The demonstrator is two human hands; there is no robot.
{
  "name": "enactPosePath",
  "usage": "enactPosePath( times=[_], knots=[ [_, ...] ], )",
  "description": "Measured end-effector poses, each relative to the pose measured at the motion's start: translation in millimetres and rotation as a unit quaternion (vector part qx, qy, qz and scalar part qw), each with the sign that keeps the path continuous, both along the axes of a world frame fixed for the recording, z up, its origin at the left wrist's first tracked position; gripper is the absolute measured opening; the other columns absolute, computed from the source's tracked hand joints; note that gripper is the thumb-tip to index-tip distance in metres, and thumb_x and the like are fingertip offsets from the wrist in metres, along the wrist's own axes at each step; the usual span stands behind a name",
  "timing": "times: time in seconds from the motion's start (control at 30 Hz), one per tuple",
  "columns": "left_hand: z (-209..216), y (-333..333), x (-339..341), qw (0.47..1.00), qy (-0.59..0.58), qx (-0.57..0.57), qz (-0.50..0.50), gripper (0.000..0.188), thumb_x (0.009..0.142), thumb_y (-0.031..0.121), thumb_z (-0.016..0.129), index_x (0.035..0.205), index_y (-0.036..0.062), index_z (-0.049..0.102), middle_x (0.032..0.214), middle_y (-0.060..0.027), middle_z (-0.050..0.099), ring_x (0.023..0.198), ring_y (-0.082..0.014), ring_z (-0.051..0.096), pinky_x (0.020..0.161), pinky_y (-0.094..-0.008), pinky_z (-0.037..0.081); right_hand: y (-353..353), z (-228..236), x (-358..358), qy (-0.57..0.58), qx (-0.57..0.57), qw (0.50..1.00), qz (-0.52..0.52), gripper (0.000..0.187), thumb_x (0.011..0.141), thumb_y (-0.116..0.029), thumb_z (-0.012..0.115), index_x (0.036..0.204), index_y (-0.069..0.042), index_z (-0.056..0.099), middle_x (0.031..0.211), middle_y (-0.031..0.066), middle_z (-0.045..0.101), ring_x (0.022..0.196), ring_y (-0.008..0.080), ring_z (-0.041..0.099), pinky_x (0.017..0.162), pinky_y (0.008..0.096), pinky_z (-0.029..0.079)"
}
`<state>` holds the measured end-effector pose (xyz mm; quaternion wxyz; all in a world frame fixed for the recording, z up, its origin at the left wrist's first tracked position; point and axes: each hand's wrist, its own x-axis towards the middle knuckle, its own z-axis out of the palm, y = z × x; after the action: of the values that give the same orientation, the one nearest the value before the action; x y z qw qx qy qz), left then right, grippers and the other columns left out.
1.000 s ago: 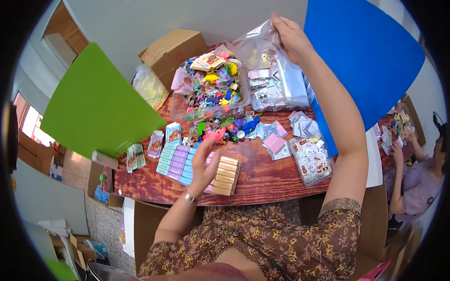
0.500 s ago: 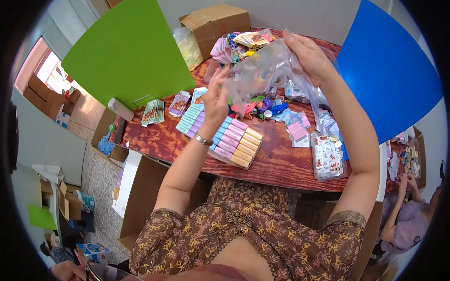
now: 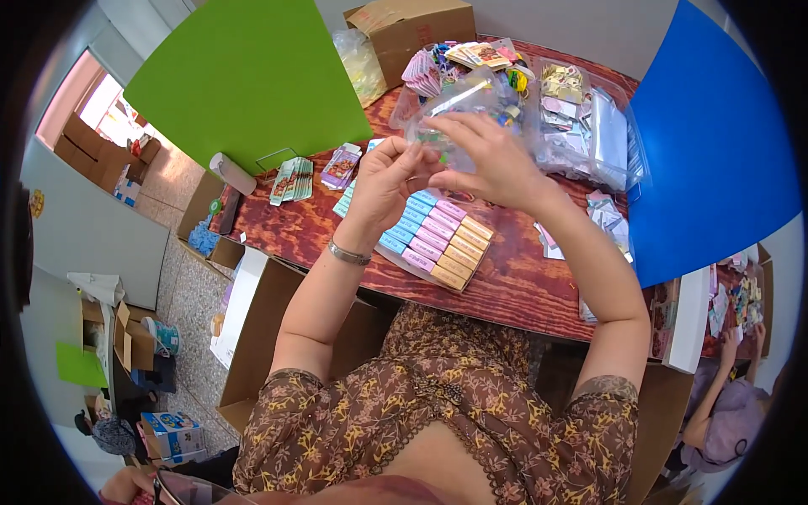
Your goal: Organizing rows of small colored highlighter boxes and placing them into a plastic sleeve for distribution.
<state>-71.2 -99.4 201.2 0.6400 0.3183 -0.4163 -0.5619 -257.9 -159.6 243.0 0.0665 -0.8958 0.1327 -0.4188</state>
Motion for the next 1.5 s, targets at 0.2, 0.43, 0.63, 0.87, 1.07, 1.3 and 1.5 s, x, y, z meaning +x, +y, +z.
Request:
enactPosePath(
  times=[0.2, 0.43, 0.63, 0.87, 1.07, 1.3, 1.5],
  knots=[
    [-21.7, -2.0, 7.0, 0.999, 0.02, -0.046, 0.012, 0.013, 0.101, 0.018, 0.057, 0.095, 0.0076, 0.053, 0.089, -0.0058, 0.067, 0.08, -0.0142, 0.068, 0.071, -0.0293, 0.06, -5.0, -24.1, -4.6, 0.093, 0.226, 0.969, 0.025, 0.036, 0.08, -0.015, 0.078, 0.112, -0.005, 0.065, 0.101, 0.0122, 0.067, 0.082, 0.0208, 0.065, 0.069, 0.0332, 0.052],
    [-28.6, -3.6, 12.5, 0.996, 0.082, -0.037, 0.0, 0.013, 0.103, 0.02, 0.054, 0.1, 0.0077, 0.056, 0.077, -0.0006, 0.059, 0.052, -0.0064, 0.052, 0.048, -0.0207, 0.047, 2.6, -23.1, 3.1, 0.094, 0.078, 0.98, 0.156, 0.018, 0.086, -0.017, 0.072, 0.086, -0.007, 0.056, 0.122, 0.0108, 0.061, 0.103, 0.0271, 0.058, 0.09, 0.0376, 0.046],
    [-2.9, 4.2, 35.4, 1.0, -0.013, -0.002, 0.017, 0.016, 0.103, 0.02, 0.053, 0.104, 0.0053, 0.06, 0.071, 0.003, 0.055, 0.052, -0.0015, 0.046, 0.043, -0.0174, 0.036, 10.9, -41.1, 4.6, 0.225, 0.39, 0.868, 0.21, 0.033, 0.099, -0.038, 0.053, 0.112, -0.007, 0.053, 0.12, 0.0175, 0.061, 0.095, 0.0306, 0.064, 0.082, 0.0399, 0.051],
    [-23.6, 12.7, 59.1, 0.989, -0.131, 0.022, 0.062, 0.021, 0.106, 0.023, 0.046, 0.111, 0.0055, 0.057, 0.094, -0.0073, 0.071, 0.042, 0.0014, 0.034, 0.037, -0.0174, 0.029, 9.1, -40.9, 17.7, 0.185, 0.246, 0.943, 0.128, 0.047, 0.099, -0.035, 0.049, 0.14, -0.011, 0.051, 0.142, 0.018, 0.049, 0.126, 0.0334, 0.052, 0.104, 0.042, 0.043],
    [-23.8, 37.1, 55.3, 0.979, 0.017, 0.156, -0.129, 0.041, 0.1, 0.039, 0.056, 0.124, 0.0051, 0.054, 0.108, -0.0199, 0.07, 0.038, 0.0019, 0.031, 0.034, -0.0139, 0.025, -8.7, -43.3, 28.4, 0.123, 0.14, 0.966, 0.182, 0.068, 0.091, -0.036, 0.066, 0.149, -0.01, 0.041, 0.156, 0.0176, 0.032, 0.141, 0.0352, 0.036, 0.115, 0.0461, 0.031],
    [-59.8, 37.3, 70.9, 0.967, 0.076, 0.169, -0.177, 0.022, 0.104, 0.022, 0.051, 0.109, 0.0021, 0.059, 0.099, -0.0137, 0.071, 0.037, 0.0003, 0.035, 0.034, -0.0151, 0.028, -0.1, -79.7, 39.6, 0.198, 0.039, 0.966, 0.162, 0.075, 0.077, -0.022, 0.08, 0.145, -0.015, 0.048, 0.146, 0.0147, 0.047, 0.125, 0.0348, 0.053, 0.103, 0.0469, 0.045],
    [-74.0, 31.0, 80.4, 0.96, 0.125, 0.174, -0.179, 0.023, 0.105, 0.02, 0.046, 0.105, 0.0018, 0.059, 0.087, -0.011, 0.069, 0.036, -0.0026, 0.037, 0.033, -0.0175, 0.029, -4.0, -90.4, 37.1, 0.114, -0.129, 0.98, 0.099, 0.044, 0.08, -0.017, 0.071, 0.123, -0.025, 0.069, 0.113, 0.0057, 0.068, 0.078, 0.0208, 0.068, 0.068, 0.0327, 0.058]
  ],
)
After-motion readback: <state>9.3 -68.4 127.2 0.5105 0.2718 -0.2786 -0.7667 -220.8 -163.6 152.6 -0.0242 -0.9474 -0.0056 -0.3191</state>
